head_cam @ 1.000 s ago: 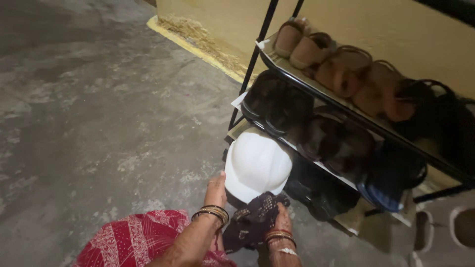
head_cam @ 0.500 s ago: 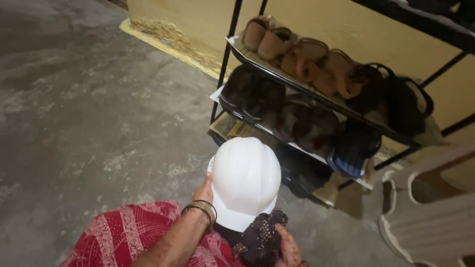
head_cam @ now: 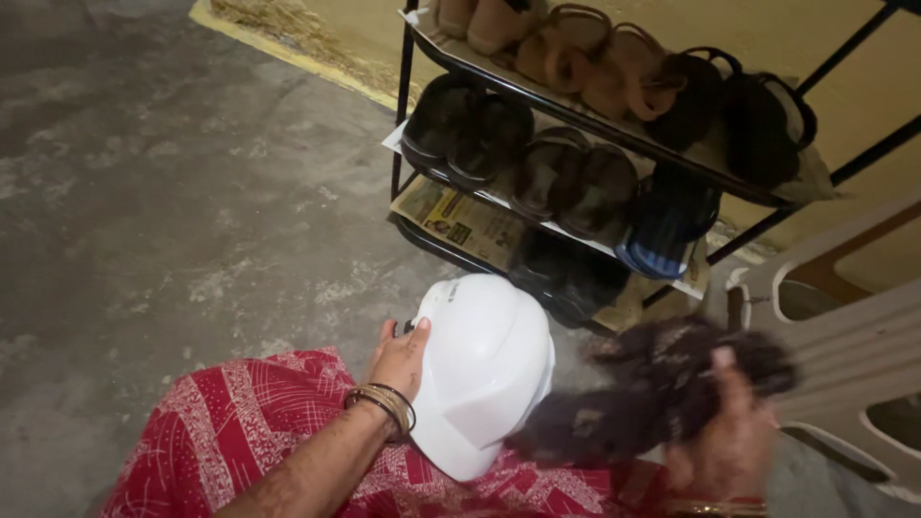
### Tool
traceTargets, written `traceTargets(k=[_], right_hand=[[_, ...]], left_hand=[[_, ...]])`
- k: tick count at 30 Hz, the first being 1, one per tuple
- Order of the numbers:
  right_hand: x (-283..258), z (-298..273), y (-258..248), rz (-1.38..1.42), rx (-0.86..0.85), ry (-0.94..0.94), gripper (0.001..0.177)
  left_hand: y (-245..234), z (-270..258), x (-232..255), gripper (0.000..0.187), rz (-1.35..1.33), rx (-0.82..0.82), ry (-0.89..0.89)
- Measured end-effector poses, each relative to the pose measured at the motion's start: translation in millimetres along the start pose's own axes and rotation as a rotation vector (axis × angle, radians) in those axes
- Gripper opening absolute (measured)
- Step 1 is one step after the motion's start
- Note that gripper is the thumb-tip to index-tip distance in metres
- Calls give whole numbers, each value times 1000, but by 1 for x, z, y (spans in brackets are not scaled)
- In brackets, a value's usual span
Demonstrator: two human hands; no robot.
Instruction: The person sits on the floor and wipes a dark-colored shoe with a patterned cloth. After cleaning the shoe, the person picks up a white cap and wipes it with the same cloth.
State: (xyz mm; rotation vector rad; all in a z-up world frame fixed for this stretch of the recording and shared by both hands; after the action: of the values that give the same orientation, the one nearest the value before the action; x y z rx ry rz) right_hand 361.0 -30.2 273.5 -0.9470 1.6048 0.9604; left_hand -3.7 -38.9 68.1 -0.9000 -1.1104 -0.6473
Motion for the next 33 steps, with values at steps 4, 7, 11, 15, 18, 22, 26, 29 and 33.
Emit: traceTargets(k=[4, 7, 11, 15, 18, 22, 26, 29, 33], right_hand=[[-69, -31, 26, 178, -186, -494, 59], [-72, -37, 46, -16, -208, -618, 60], [-28, -60, 97, -335, -344, -853, 65], [51, -111, 147, -1037, -667, -1133, 74], [66, -130, 154, -1064, -634, -1457, 73], [53, -75, 146, -1074, -473, -1251, 52], [41, -7, 123, -853, -266, -1054, 49], [61, 103, 99, -440, -395, -408, 32], [83, 179, 86, -226, -495, -193, 34]], left_hand=[[-7, -2, 35, 63, 21, -131, 0], [-12, -6, 59, 60, -57, -144, 71], [-18, -10, 75, 57, -15, -183, 104], [-5, -7, 65, 54, -15, -287, 29], [34, -18, 53, 57, -1415, -381, -499], [27, -22, 80, 43, -181, -469, 268], [30, -31, 98, 46, -347, -610, 187], [35, -42, 103, 44, -502, -651, 182], [34, -46, 100, 43, -456, -633, 231]])
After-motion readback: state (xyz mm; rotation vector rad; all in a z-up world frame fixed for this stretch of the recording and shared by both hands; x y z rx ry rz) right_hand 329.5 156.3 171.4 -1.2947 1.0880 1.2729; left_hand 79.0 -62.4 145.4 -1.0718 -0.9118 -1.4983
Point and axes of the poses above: each hand's wrist, its own z-axis towards the middle knuckle, its own y-axis out of the palm, x = y × z, the point moved 8 cm from there along z, towards the middle knuckle, and after that the axes turned 9 degrees about y, right-handed, at the moved point
